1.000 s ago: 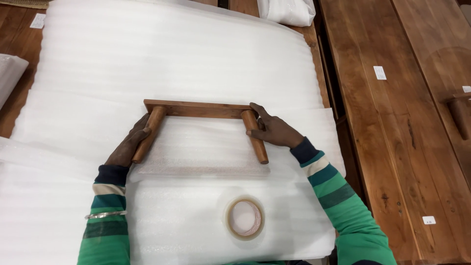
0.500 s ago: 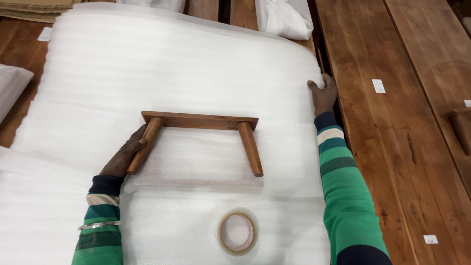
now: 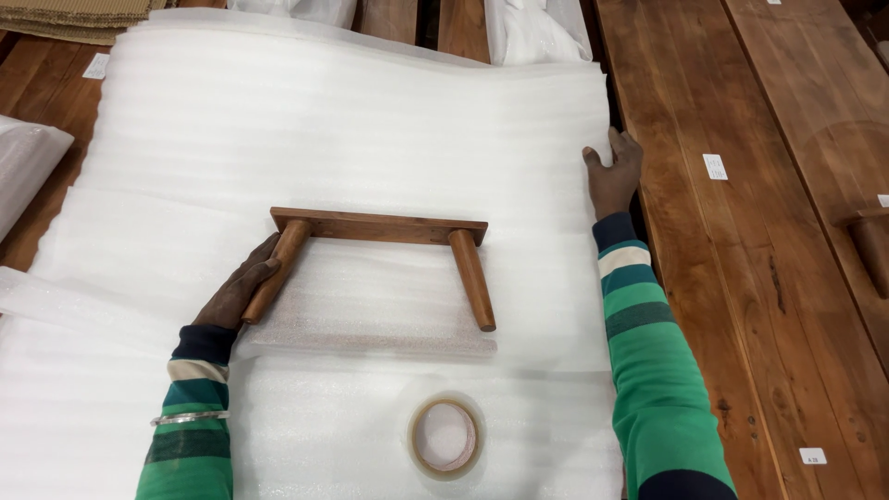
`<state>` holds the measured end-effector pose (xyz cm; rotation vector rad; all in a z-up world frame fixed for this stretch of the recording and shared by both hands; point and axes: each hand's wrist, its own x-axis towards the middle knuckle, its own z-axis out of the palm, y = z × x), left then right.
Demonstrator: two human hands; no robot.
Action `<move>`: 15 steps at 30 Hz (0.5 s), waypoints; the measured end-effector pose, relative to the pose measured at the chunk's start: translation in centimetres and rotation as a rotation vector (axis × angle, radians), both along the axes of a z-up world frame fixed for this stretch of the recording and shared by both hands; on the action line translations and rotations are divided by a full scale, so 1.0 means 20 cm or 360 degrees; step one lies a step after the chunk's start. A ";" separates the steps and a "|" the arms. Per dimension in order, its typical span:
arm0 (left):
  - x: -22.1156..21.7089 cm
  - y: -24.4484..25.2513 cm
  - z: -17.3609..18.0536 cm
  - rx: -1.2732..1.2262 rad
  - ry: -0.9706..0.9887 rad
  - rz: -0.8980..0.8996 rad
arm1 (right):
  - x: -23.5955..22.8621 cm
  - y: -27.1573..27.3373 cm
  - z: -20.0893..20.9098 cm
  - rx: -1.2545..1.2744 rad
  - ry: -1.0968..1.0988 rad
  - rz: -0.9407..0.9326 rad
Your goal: Wrapping small wooden stools with protective foam and securing with tape.
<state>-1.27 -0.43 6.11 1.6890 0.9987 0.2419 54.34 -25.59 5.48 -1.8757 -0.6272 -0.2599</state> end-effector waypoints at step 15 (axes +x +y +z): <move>0.03 0.01 0.04 0.0022 0.0125 0.0037 | -0.37 -0.21 0.42 0.0268 0.0564 0.0900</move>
